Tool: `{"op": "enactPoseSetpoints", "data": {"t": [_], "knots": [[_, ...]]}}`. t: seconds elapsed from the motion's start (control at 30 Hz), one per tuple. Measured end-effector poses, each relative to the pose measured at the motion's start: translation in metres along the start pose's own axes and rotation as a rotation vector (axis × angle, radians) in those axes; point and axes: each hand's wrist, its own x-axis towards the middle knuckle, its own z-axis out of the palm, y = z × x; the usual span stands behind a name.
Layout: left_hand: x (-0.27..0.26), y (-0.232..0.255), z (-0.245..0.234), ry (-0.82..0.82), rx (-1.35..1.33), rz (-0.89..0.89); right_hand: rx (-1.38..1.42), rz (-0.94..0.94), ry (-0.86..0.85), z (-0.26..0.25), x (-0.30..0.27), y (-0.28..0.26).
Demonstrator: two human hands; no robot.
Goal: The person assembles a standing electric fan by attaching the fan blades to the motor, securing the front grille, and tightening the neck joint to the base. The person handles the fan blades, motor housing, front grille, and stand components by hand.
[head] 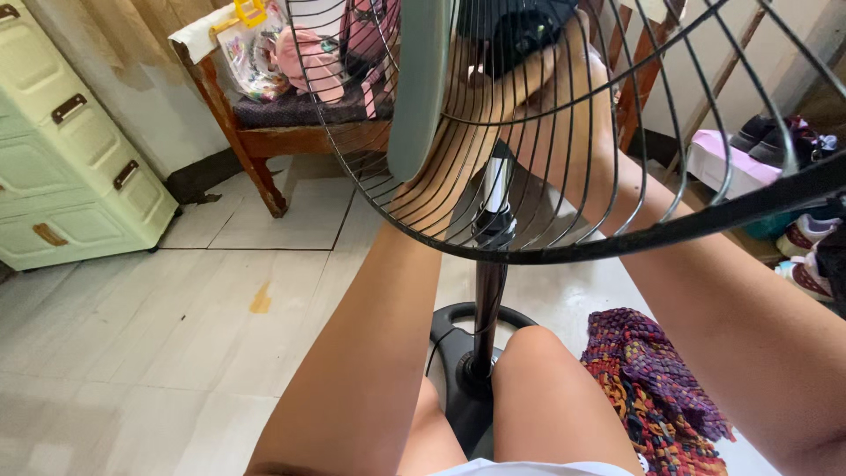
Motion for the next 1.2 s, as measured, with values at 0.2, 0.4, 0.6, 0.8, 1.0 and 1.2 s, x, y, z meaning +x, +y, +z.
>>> {"op": "enactPoseSetpoints", "data": {"t": [0.2,0.4,0.6,0.8,1.0,1.2], "knots": [[-0.003,0.006,0.008,0.031,-0.071,-0.107,-0.963,-0.547,0.466,0.018,0.007,0.002],[0.016,0.003,0.034,0.052,-0.29,-0.282,0.075,-0.444,0.319,0.011,-0.011,-0.01],[0.012,0.0,0.038,0.115,-0.482,-0.402,0.096,-0.249,0.189,0.005,-0.018,-0.012],[0.004,-0.005,0.023,0.038,-0.179,-0.435,0.235,-0.519,-0.252,-0.056,-0.015,0.029],[0.003,0.001,0.029,-0.016,-0.341,-0.591,0.467,0.103,-0.293,-0.065,-0.032,0.067],[0.002,0.002,0.035,0.043,-0.48,-0.605,0.791,0.475,-0.401,-0.031,-0.046,0.07]]}}
